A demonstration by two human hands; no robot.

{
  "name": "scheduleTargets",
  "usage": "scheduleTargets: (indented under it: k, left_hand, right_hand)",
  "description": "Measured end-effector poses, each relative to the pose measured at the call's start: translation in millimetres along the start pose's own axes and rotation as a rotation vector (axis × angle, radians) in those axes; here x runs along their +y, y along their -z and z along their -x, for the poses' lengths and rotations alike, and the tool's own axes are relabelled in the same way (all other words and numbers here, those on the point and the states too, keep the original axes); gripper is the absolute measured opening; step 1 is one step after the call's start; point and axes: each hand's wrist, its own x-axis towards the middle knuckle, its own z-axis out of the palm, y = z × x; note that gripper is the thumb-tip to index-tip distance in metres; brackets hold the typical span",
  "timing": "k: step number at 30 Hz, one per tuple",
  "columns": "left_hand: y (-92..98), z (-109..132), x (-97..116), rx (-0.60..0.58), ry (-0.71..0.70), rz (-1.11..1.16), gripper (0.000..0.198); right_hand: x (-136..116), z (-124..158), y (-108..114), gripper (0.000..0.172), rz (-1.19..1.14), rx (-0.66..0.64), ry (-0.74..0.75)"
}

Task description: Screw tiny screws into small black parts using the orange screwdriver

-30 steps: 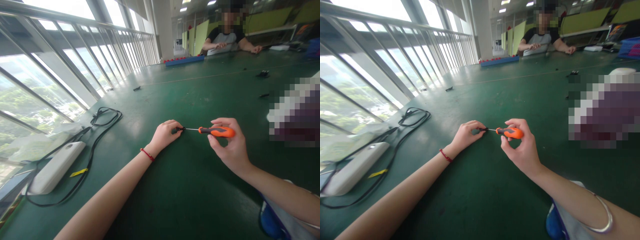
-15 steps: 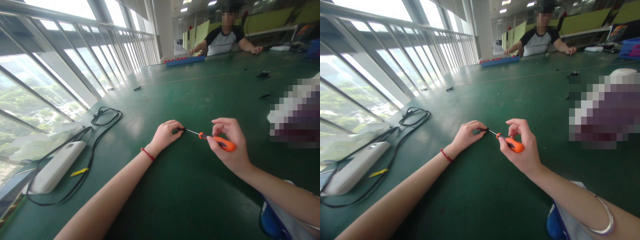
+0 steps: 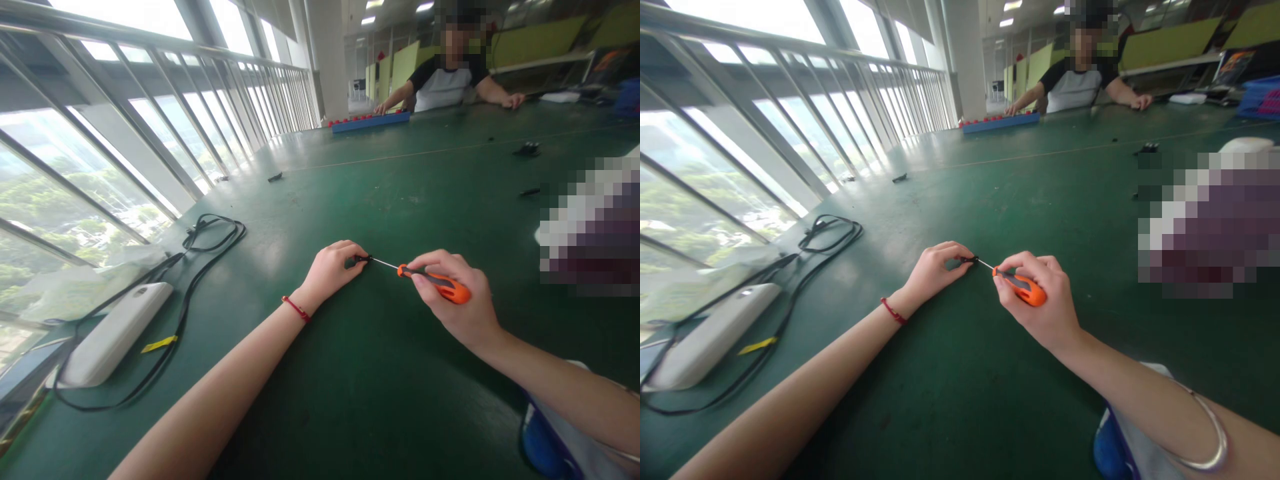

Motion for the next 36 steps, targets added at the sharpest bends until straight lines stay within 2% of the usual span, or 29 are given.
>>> scheduleTargets:
  k: [2,6,8,9,13,15,18,21,24,26,28,31,33,34,36]
  left_hand:
    - [-0.2,-0.1,-0.2,-0.002,-0.006,0.000,0.011]
    - [0.2,-0.6,0.2,0.001,-0.004,-0.005,0.012]
    - [0.6,-0.6,0.4,0.002,0.001,-0.012,0.012]
    - [0.8,-0.5,0.4,0.001,0.003,-0.014,0.012]
    - [0.6,-0.1,0.0,-0.001,-0.005,-0.012,0.012]
    - [0.0,0.0,-0.2,0.000,-0.011,-0.012,0.013]
    - [-0.3,0.1,0.3,0.003,-0.009,-0.020,0.013]
    - [0.2,0.3,1.3,0.004,0.001,-0.031,0.013]
    - [0.8,0.4,1.6,0.005,0.017,-0.030,0.012]
    - [0.9,0.4,1.2,0.001,0.020,-0.019,0.012]
    - [0.8,0.5,0.6,-0.004,0.015,-0.009,0.012]
    - [0.6,0.7,-0.1,-0.013,0.005,0.000,0.013]
    - [0.6,0.7,-0.3,-0.015,0.003,0.001,0.013]
    - [0.6,0.7,-0.3,-0.016,0.002,0.001,0.013]
    - [0.8,0.5,-0.4,-0.015,0.002,0.003,0.013]
  right_hand:
    - [0.0,0.6,0.3,0.004,0.020,0.021,0.016]
    - [3.3,0.6,-0.5,0.030,-0.034,0.105,0.047]
    - [3.7,0.3,-1.2,0.038,-0.051,0.103,0.049]
    - [3.3,0.1,-1.5,0.036,-0.047,0.084,0.038]
    - [0.9,0.4,-2.4,0.003,0.008,0.018,0.023]
    - [1.5,0.5,-2.7,0.005,0.016,0.059,0.033]
    - [3.8,0.3,-2.4,0.027,-0.020,0.128,0.052]
    - [3.5,-0.2,-1.3,0.040,-0.066,0.087,0.046]
    - [0.6,-0.3,-0.5,0.019,-0.015,-0.008,0.031]
    - [-0.2,-0.1,-0.7,0.005,0.011,-0.021,0.036]
    - [0.8,0.0,-1.3,0.008,0.003,0.028,0.041]
    - [2.9,-0.3,-1.8,0.030,-0.032,0.102,0.049]
    - [2.4,-0.7,-1.4,0.038,-0.046,0.084,0.050]
    - [1.3,-0.9,-1.1,0.035,-0.040,0.055,0.046]
    - [-1.3,-0.9,-0.4,0.019,0.000,0.009,0.047]
